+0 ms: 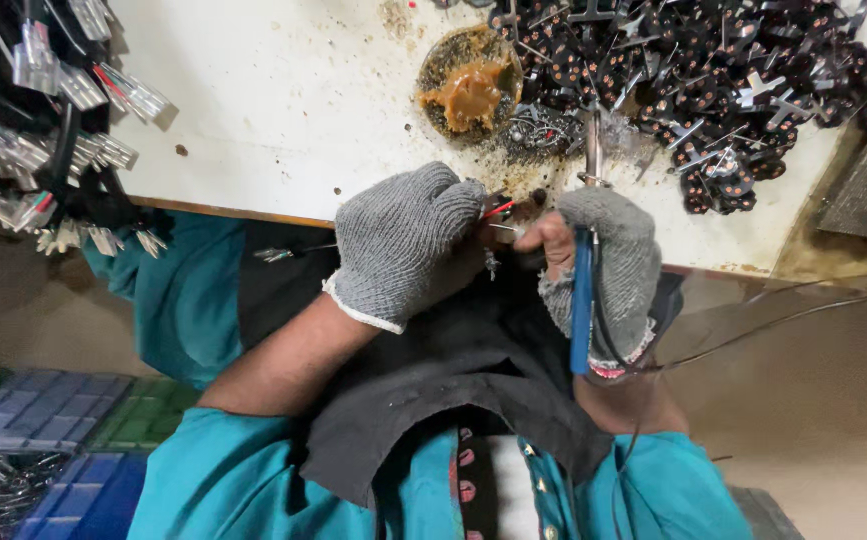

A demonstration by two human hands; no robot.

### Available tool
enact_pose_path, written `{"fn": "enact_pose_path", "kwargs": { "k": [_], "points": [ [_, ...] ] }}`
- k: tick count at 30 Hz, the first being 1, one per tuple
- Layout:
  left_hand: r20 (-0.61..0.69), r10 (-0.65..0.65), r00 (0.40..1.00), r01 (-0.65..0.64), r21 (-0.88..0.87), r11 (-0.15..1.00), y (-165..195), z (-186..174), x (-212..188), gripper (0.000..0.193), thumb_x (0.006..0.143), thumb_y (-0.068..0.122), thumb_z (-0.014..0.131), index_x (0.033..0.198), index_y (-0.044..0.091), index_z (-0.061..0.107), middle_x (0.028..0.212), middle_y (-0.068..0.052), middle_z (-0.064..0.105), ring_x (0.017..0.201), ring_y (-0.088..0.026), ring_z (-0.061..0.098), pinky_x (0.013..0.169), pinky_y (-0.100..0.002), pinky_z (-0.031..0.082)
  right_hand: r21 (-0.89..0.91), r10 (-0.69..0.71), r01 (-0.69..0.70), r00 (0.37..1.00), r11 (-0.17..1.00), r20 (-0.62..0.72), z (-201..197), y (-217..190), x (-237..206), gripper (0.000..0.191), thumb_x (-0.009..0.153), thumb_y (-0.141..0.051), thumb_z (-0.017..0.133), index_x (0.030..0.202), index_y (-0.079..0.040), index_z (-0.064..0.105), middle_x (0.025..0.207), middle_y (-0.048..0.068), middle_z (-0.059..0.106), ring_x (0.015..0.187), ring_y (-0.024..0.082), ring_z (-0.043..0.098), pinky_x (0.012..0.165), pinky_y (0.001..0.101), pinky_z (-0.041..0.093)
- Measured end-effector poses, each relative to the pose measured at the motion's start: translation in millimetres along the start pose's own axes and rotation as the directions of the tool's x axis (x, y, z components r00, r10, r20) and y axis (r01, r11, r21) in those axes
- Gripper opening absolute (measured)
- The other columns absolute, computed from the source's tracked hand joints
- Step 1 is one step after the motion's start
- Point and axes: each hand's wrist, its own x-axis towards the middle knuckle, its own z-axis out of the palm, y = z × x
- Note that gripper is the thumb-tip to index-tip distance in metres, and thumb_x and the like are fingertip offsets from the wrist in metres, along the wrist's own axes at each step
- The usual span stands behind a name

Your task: The person repeatedly strips the ends of red and green wires, inserts them into small black plastic connectors, and crimps them using pliers. Finished assemblies are placed on the table among many similar components.

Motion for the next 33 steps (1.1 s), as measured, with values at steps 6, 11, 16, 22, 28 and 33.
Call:
{"fn": "enact_pose_path", "kwargs": {
  "k": [6,11,16,22,28,33],
  "points": [
    [-0.027,-0.007,1.000,0.007,-0.007,1.000,2.0,0.6,-1.2,0.023,0.077,0.023,0.080,0.095,0.018,0.067,0.084,-0.005,0.058,0.072,-0.028,0.063,0.060,-0.043,0.048,-0.201,-0.209,0.209,0.978,0.957,0.018,2.4,-21.8,10.6,0.035,0.090,-0.007,0.073,0.118,-0.006,0.052,0.101,0.000,0.067,0.096,0.020,0.070,0.095,0.0349,0.049],
    [-0.024,-0.008,1.000,0.008,-0.011,1.000,1.6,-0.1,-0.6,0.026,0.076,0.023,0.079,0.098,0.018,0.067,0.085,-0.006,0.059,0.075,-0.028,0.064,0.061,-0.043,0.049,-0.555,-0.358,0.360,0.926,0.750,0.117,5.2,-14.6,10.5,0.028,0.094,0.001,0.080,0.113,0.002,0.059,0.105,0.006,0.073,0.101,0.029,0.062,0.105,0.0410,0.040],
    [-0.017,-0.004,1.000,0.004,0.004,1.000,1.0,0.6,-0.9,0.024,0.076,0.024,0.079,0.094,0.018,0.065,0.083,-0.006,0.058,0.073,-0.028,0.063,0.060,-0.043,0.048,-0.607,-0.389,0.373,0.914,0.702,0.111,1.5,-5.9,2.8,0.024,0.088,0.002,0.078,0.108,-0.001,0.065,0.099,0.008,0.074,0.099,0.031,0.064,0.103,0.0435,0.041],
    [-0.004,-0.004,1.000,0.004,0.005,1.000,3.9,-2.1,0.5,0.025,0.080,0.030,0.082,0.093,0.017,0.064,0.084,-0.006,0.060,0.073,-0.029,0.064,0.060,-0.044,0.048,-0.218,-0.078,0.085,0.996,0.972,0.042,5.7,19.0,-5.3,0.009,0.102,0.000,0.077,0.108,-0.005,0.071,0.098,0.006,0.074,0.086,0.015,0.070,0.082,0.0271,0.056],
    [0.105,-0.062,0.993,0.094,-0.332,0.939,1.9,-19.9,1.5,0.016,0.091,0.021,0.071,0.105,0.015,0.068,0.084,-0.005,0.065,0.077,-0.029,0.069,0.067,-0.042,0.052,-0.019,-0.068,0.068,0.997,0.997,0.026,7.1,36.5,-9.8,0.014,0.099,-0.001,0.075,0.108,-0.003,0.065,0.097,0.007,0.073,0.088,0.015,0.071,0.083,0.0280,0.059],
    [0.100,-0.011,0.995,0.044,-0.336,0.941,0.9,-23.8,2.0,0.008,0.095,0.017,0.069,0.102,0.014,0.066,0.090,-0.009,0.064,0.082,-0.032,0.068,0.070,-0.044,0.051,0.021,-0.074,0.073,0.997,0.997,0.016,5.3,23.4,-9.5,0.019,0.097,-0.002,0.074,0.109,-0.001,0.060,0.097,0.007,0.072,0.089,0.015,0.072,0.084,0.0281,0.060]
  ]
}}
